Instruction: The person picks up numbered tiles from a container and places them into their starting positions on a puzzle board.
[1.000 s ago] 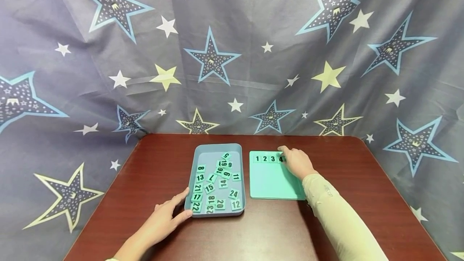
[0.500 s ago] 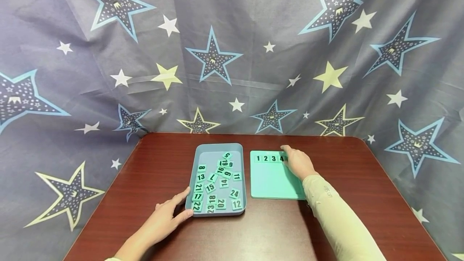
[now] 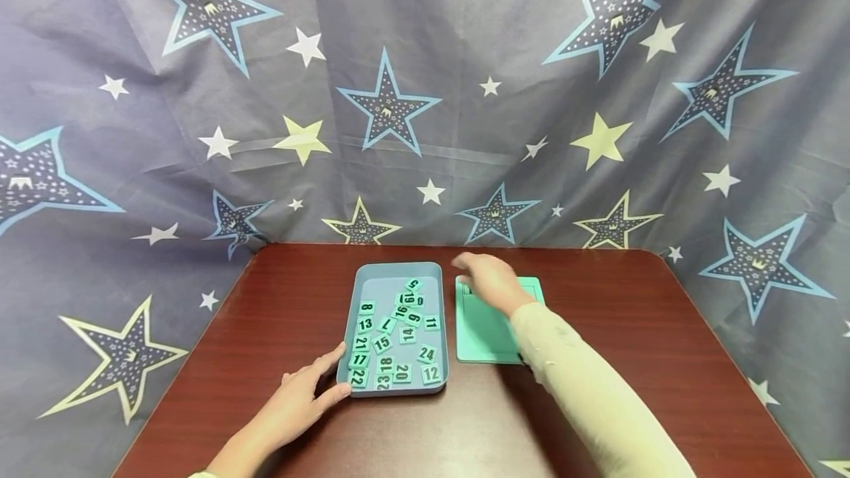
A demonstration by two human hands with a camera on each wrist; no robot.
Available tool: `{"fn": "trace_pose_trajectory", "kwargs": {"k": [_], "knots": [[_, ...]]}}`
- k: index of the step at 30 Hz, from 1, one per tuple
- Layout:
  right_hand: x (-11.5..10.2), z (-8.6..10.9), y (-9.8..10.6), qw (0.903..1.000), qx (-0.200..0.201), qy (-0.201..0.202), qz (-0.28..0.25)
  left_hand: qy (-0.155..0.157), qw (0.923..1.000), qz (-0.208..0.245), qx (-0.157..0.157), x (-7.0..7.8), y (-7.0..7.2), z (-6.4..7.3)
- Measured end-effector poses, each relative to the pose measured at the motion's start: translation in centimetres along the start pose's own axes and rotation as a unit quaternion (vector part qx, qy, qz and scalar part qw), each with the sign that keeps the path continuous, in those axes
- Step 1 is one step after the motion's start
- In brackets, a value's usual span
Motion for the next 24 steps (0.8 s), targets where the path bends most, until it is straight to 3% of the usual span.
{"fn": "trace_pose_trajectory", "kwargs": {"k": [3,6,9,12,16,24], "knots": [[-4.0,-3.1,-1.5,0.9971,-0.052,0.046,0.030,-0.001,1.0000,-0.003,0.003,-0.3,0.2,0.0],[-6.3,-5.4,-3.8,0.9887,-0.110,0.062,0.081,-0.006,1.0000,-0.002,0.005,-0.3,0.2,0.1],[-7.2,-6.8,-6.1,0.9791,-0.148,0.057,0.127,-0.011,0.9999,0.000,0.007,-0.2,0.1,0.2],[-6.8,-6.8,-7.6,0.9710,-0.166,0.036,0.168,-0.018,0.9998,0.002,0.002,0.2,-0.4,0.2],[-6.4,-6.5,-8.5,0.9676,-0.161,0.023,0.194,-0.016,0.9999,0.002,-0.003,0.4,-0.6,0.3],[-6.9,-5.6,-8.1,0.9758,-0.100,0.020,0.193,-0.009,1.0000,-0.001,0.003,0.0,0.3,0.2]]}}
Point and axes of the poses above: each hand's wrist, its own z-axis away from the middle knuckle, its own y-axis out of the back of the hand, x = y × z, the point moved 3 cm from there along -z, towards the middle knuckle, and after that the axes turned 5 degrees about -x, right-handed, at the moved point
